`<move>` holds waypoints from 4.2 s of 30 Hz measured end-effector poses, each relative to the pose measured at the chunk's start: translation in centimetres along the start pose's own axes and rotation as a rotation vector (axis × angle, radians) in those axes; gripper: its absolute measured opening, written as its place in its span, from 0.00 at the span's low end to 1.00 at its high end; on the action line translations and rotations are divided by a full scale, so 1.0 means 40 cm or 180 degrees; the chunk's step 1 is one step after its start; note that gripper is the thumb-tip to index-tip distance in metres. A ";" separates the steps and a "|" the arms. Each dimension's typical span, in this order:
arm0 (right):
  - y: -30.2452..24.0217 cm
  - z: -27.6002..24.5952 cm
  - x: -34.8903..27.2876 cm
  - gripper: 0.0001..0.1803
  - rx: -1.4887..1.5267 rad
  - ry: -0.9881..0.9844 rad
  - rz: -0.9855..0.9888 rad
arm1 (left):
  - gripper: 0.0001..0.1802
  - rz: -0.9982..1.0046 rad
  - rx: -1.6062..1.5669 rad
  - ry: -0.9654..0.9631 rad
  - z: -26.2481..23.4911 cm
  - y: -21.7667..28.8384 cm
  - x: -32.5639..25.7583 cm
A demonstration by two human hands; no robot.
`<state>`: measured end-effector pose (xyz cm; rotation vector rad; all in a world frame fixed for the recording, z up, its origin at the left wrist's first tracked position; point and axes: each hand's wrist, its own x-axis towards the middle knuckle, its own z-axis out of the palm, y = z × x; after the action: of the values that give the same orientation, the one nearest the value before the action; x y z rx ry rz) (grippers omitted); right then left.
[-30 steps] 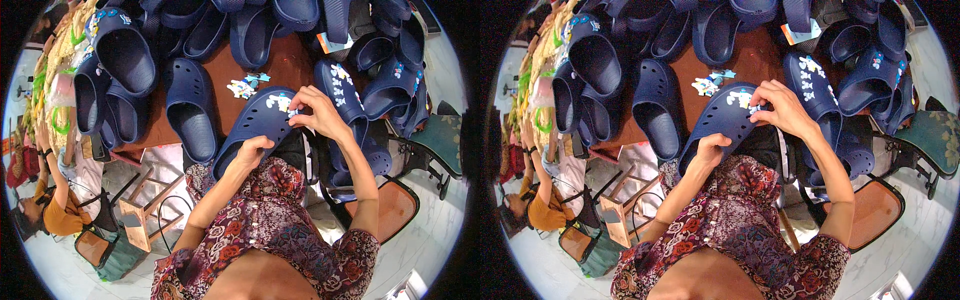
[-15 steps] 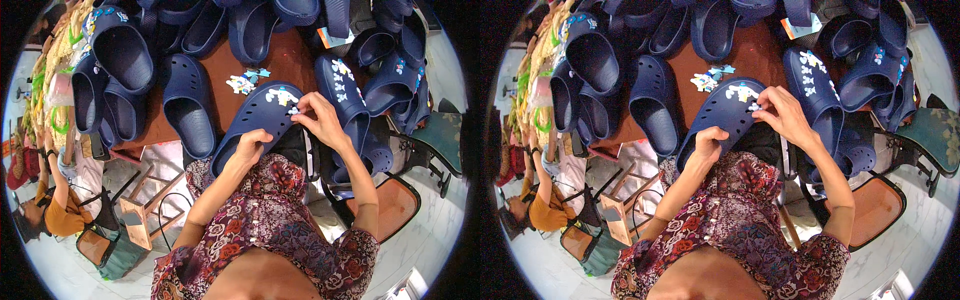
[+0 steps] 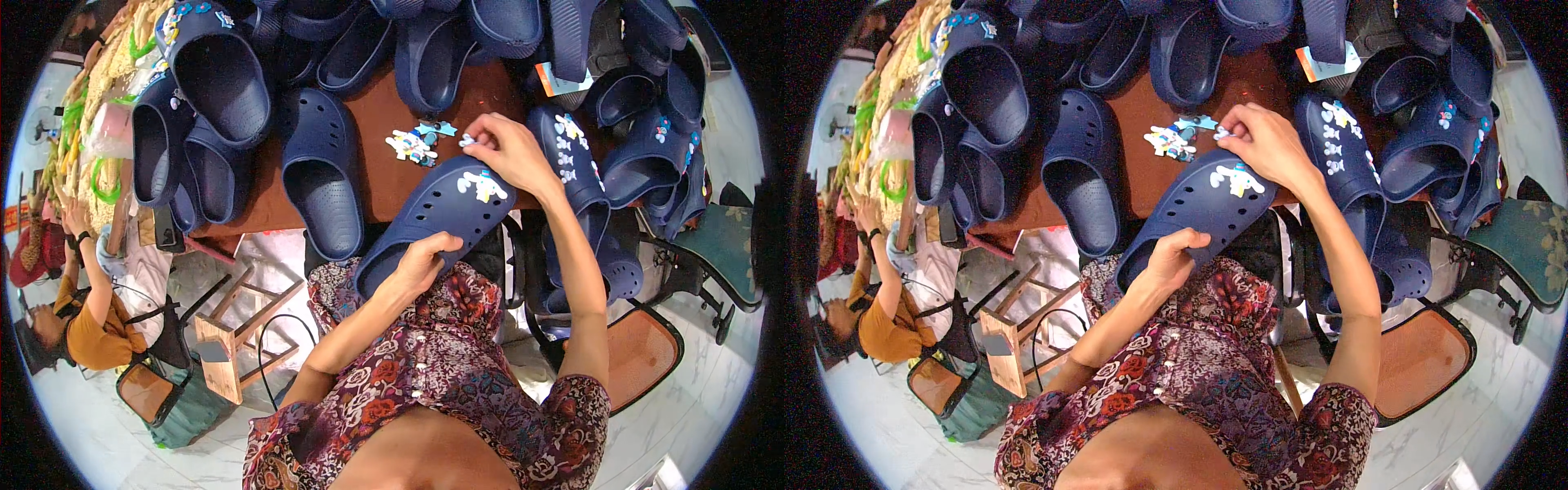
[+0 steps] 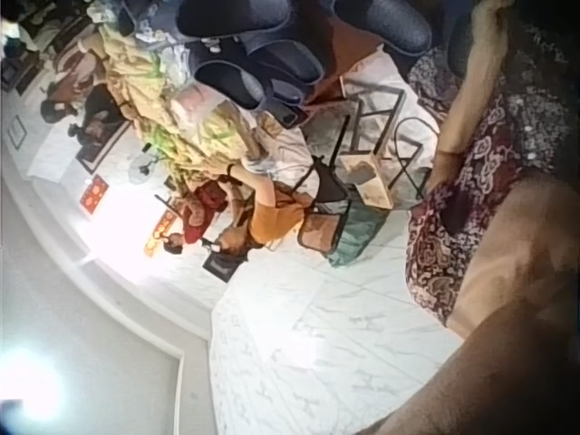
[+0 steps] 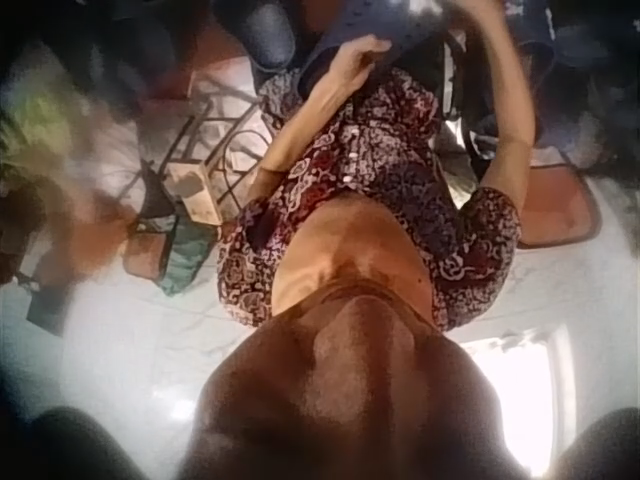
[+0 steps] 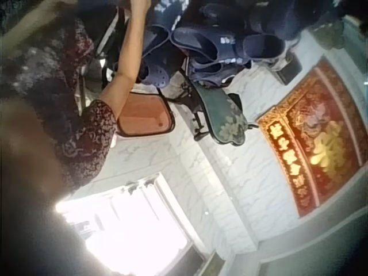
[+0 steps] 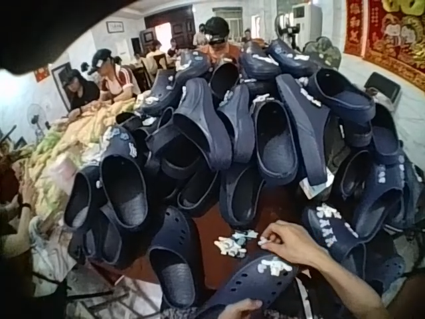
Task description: The recorder is attaching decorative charms to blue clogs.
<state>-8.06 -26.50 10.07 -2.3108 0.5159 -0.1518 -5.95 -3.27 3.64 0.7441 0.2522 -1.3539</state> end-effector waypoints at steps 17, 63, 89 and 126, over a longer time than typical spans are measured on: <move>-0.042 -0.052 -0.048 0.17 0.0595 -0.0529 -0.0548 | 0.18 0.0126 -0.0457 -0.0197 0.023 0.013 0.005; -0.010 -0.021 -0.090 0.07 0.0060 0.0669 -0.0189 | 0.18 0.0101 -0.0222 -0.0040 0.011 0.005 0.015; -0.064 -0.039 -0.163 0.21 -0.0741 0.0026 -0.0656 | 0.25 0.0145 -0.0458 -0.0032 0.044 0.023 0.000; -0.095 -0.003 -0.105 0.13 0.0198 0.0435 -0.0144 | 0.07 0.0371 -0.0546 0.0386 0.087 0.043 0.018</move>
<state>-10.69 -22.44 13.03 -2.2625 0.5199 -0.3448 -5.04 -5.91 6.40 0.6868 0.4100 -1.1627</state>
